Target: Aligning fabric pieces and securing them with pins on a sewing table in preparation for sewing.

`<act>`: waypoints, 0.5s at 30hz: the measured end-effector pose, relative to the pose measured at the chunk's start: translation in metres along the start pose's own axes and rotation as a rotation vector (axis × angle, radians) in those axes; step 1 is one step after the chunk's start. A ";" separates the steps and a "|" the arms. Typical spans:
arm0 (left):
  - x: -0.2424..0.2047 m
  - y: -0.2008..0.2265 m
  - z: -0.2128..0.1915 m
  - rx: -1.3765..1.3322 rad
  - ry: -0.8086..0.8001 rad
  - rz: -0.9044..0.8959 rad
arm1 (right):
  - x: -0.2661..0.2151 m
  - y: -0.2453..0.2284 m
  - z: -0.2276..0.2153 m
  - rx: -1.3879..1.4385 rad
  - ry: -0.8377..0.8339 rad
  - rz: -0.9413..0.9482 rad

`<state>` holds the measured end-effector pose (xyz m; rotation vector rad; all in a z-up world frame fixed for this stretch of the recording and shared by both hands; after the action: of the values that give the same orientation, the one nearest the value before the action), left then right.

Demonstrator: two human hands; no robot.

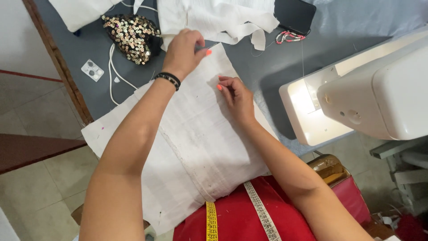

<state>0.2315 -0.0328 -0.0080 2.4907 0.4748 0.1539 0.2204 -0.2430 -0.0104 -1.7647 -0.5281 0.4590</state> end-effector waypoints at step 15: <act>-0.010 -0.001 0.039 -0.285 -0.458 -0.081 | 0.001 0.001 -0.004 -0.068 0.057 -0.267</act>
<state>0.2302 -0.0567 -0.0409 2.1317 0.3310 -0.3517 0.2230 -0.2457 -0.0109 -1.7351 -0.7348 0.2054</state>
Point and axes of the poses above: each hand's wrist, its own x-axis towards the middle knuckle, its own z-axis out of the palm, y = z × x, the point moved 10 cm from there along x, towards the middle knuckle, and after that the axes turned 1 degree about y, right-handed, at the moved point
